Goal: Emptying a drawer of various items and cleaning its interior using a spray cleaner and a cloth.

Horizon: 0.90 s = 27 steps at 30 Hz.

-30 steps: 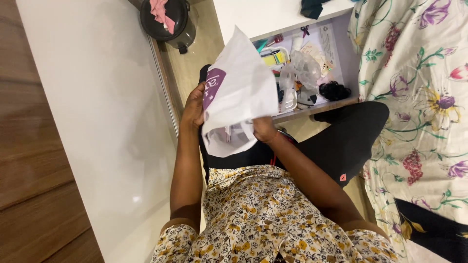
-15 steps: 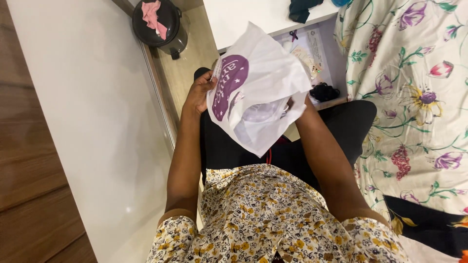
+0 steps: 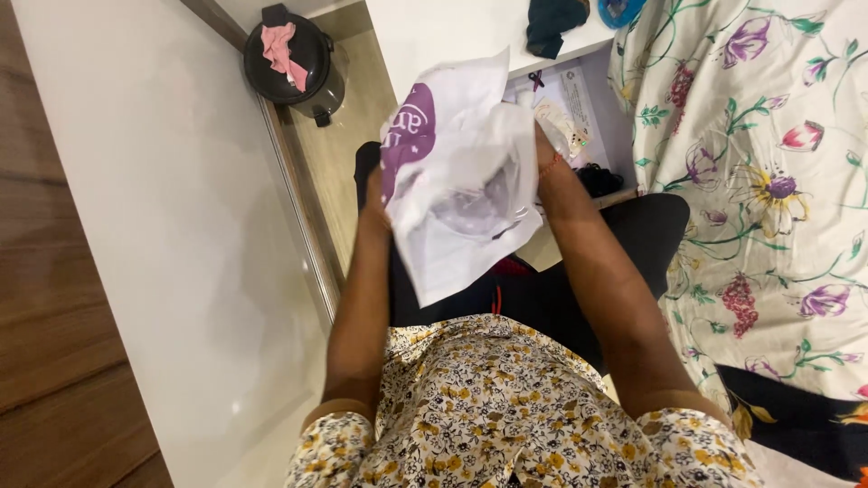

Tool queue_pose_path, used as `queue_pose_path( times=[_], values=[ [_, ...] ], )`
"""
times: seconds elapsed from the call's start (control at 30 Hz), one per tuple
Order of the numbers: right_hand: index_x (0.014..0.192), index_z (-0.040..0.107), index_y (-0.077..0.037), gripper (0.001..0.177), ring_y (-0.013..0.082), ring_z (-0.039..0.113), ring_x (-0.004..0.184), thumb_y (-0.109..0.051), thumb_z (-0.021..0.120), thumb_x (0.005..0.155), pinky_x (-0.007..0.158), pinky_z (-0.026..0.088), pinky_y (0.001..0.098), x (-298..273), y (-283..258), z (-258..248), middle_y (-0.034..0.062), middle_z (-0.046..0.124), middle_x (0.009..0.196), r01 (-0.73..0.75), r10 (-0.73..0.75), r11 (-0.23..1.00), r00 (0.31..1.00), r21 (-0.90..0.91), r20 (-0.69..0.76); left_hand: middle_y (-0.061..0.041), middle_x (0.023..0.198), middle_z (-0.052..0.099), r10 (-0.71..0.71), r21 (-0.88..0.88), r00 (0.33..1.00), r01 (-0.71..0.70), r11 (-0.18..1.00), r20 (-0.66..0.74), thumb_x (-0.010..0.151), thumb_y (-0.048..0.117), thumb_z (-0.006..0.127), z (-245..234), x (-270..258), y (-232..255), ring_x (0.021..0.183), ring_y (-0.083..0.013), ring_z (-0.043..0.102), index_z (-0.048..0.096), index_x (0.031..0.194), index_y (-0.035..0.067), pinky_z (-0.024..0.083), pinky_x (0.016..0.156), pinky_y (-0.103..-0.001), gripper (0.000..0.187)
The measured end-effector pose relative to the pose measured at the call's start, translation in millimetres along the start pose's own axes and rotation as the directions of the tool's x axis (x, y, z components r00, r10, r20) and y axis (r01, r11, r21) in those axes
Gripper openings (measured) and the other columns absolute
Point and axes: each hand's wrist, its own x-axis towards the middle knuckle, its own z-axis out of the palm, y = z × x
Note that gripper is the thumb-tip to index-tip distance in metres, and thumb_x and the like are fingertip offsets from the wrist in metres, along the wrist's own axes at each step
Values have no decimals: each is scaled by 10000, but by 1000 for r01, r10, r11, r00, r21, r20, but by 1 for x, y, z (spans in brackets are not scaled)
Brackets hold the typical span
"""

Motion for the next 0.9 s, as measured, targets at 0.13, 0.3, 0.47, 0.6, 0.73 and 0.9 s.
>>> queue_pose_path(
  times=[0.13, 0.3, 0.47, 0.6, 0.73, 0.9],
  values=[
    [1363, 675, 6, 401, 234, 738, 958, -133, 658, 987, 837, 654, 376, -5, -12, -15, 112, 777, 1150, 15, -15, 980, 1000, -197, 2, -218, 1192, 701, 100, 37, 994, -98, 994, -50, 910, -25, 666, 21, -10, -13, 1037, -283, 703, 586, 1296, -60, 611, 893, -377, 396],
    [1561, 294, -98, 741, 325, 599, 1058, -166, 676, 929, 842, 541, 441, -12, -39, -1, 186, 452, 1372, -10, -14, 897, 999, -443, -50, -214, 1241, 679, 241, 92, 964, -231, 968, -115, 885, 5, 742, 46, -8, -29, 1097, -291, 684, 559, 1331, -52, 585, 947, -386, 486],
    [1469, 354, 24, 796, 453, 524, 1269, -352, 821, 946, 1012, 506, 532, 2, 19, 36, 320, 451, 1435, 261, -435, 476, 900, -840, 33, -211, 1290, 657, 365, 162, 919, -341, 926, -151, 860, 34, 819, 67, -17, -43, 1157, -300, 665, 533, 1367, -44, 559, 1001, -395, 587],
    [1283, 674, 32, 421, 304, 755, 1020, -170, 785, 931, 905, 620, 418, 8, 39, 6, 224, 754, 1189, 239, -438, 673, 891, -700, -117, -208, 1329, 640, 468, 227, 861, -424, 877, -200, 840, 56, 881, 55, -7, -65, 1205, -307, 650, 513, 1395, -37, 538, 1044, -401, 673],
    [1153, 716, 6, 241, 184, 745, 777, -109, 744, 943, 719, 648, 340, -6, 2, -53, 138, 777, 1008, 56, -138, 913, 974, -404, -178, -184, 1185, 742, 53, -87, 981, -70, 994, -187, 789, 35, 858, 4, -16, -14, 1082, -261, 727, 616, 1285, -42, 625, 961, -383, 557],
    [1184, 722, 20, 282, 176, 713, 886, -62, 799, 926, 807, 602, 341, 18, 35, -84, 144, 774, 1075, 206, -250, 919, 964, -336, -94, -201, 1178, 734, -82, -405, 996, 56, 912, -47, 760, -10, 828, -21, -10, -29, 1044, -275, 747, 597, 1278, -41, 637, 930, -408, 568]
  ],
)
